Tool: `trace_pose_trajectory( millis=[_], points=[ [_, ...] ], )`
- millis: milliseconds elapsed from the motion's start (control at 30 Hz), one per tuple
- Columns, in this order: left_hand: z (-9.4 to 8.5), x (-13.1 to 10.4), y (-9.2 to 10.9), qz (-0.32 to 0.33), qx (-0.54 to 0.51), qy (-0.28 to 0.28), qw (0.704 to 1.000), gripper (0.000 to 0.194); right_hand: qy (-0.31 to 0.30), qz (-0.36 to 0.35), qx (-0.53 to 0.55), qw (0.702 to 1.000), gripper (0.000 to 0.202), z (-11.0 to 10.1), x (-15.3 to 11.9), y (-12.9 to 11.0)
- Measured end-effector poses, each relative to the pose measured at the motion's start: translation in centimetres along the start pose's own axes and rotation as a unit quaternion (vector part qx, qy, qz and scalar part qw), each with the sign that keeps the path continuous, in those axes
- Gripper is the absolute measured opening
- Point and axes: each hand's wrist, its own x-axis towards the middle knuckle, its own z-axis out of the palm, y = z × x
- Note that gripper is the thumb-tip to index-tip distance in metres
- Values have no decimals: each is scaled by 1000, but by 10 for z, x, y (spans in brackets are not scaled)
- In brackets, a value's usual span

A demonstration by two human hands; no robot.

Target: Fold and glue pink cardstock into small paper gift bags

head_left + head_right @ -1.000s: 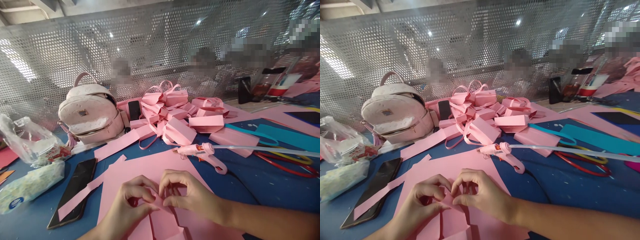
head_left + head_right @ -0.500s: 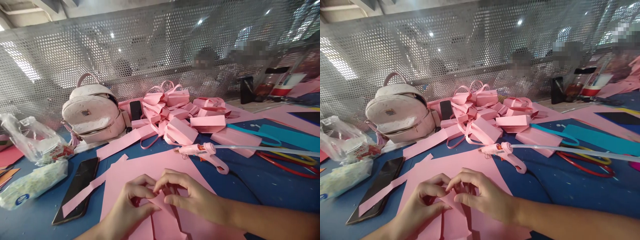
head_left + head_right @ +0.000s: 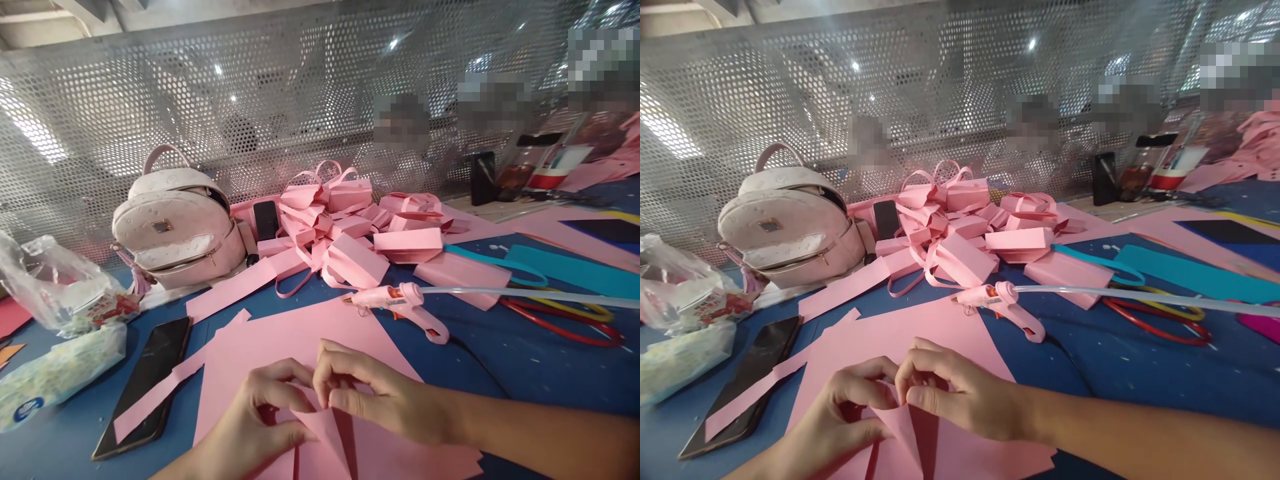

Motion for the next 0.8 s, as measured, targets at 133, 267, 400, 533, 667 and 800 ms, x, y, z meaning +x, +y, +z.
trace_pose_trajectory(
  millis=[133,267,400,533,667,800],
  points=[
    [1,0,3,-4,-2,-10,1000,11,-13,5,18,1000,23,0,-1,-2],
    [0,0,3,0,0,-6,1000,7,-29,3,-17,999,32,-1,0,-1],
    [0,1,1,4,-3,-13,1000,7,-39,1,-29,999,35,-2,1,1],
    [0,0,1,4,-3,-26,1000,7,-28,-4,-47,998,32,1,1,2],
    [0,1,0,-1,7,-16,1000,9,14,19,-11,1000,14,4,1,5],
    [-1,1,-2,4,9,8,1000,12,78,36,37,996,19,5,1,9]
  ],
)
